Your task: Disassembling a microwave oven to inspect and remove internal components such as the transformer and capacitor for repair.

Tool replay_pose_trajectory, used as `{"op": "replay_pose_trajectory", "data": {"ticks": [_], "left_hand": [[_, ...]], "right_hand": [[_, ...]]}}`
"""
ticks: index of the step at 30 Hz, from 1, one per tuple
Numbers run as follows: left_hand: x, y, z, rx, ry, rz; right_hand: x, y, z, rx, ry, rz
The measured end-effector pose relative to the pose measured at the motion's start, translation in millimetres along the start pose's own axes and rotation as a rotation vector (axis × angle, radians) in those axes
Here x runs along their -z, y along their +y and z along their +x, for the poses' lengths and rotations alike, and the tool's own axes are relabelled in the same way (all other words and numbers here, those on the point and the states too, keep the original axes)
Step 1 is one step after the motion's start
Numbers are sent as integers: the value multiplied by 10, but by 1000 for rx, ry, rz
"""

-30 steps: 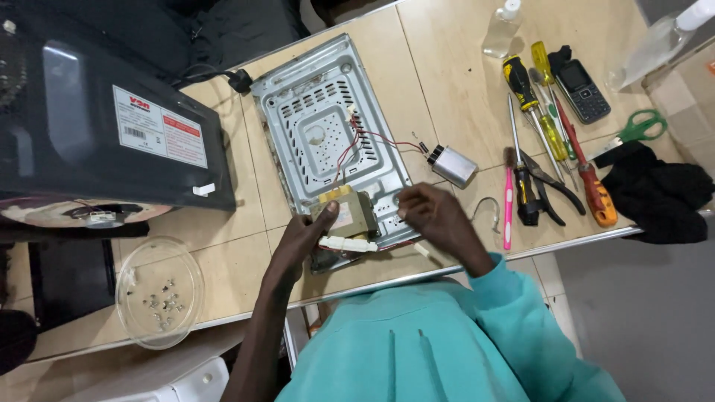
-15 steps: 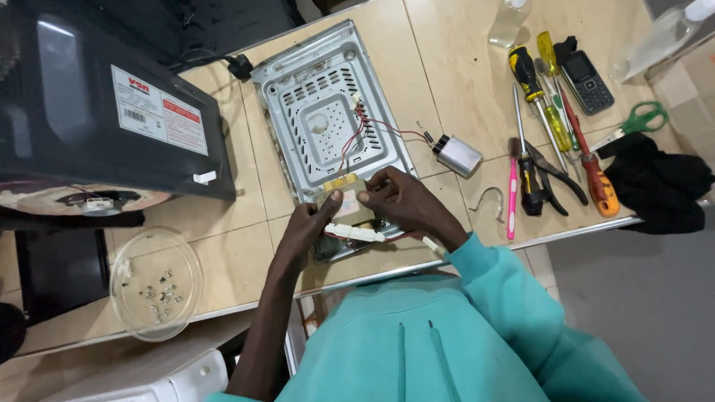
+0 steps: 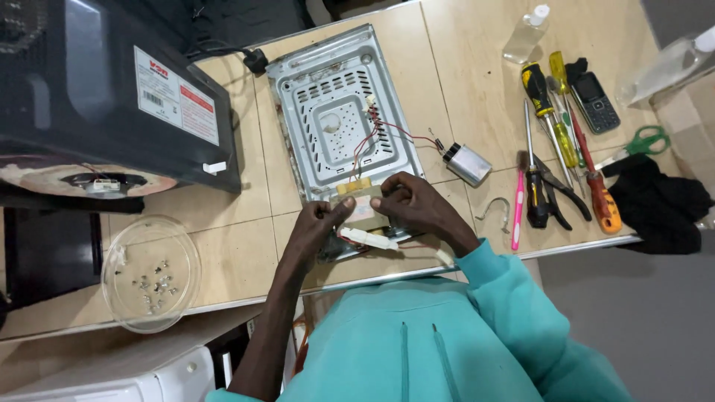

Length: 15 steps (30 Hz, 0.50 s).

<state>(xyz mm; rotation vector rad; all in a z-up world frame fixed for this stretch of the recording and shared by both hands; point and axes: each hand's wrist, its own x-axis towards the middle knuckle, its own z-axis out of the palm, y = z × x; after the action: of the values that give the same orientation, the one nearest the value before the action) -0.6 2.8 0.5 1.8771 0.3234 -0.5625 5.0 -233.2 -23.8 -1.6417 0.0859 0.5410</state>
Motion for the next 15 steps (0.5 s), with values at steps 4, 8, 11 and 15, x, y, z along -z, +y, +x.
{"op": "replay_pose_trajectory", "data": {"ticks": [4,8,11,15], "left_hand": [[-13,7,-2,19,9,-9],[7,100,-84,38,-8,-43],[42,125,-109,68,-7,-3],[65,72,-101,36,-22,-24]], "right_hand": [[11,37,17,3,-18,28],[4,-12,-18,-1,-23,43],[-20,-186,-117,-6,-20,40],[-76,-409,-242,-42,3,28]]}}
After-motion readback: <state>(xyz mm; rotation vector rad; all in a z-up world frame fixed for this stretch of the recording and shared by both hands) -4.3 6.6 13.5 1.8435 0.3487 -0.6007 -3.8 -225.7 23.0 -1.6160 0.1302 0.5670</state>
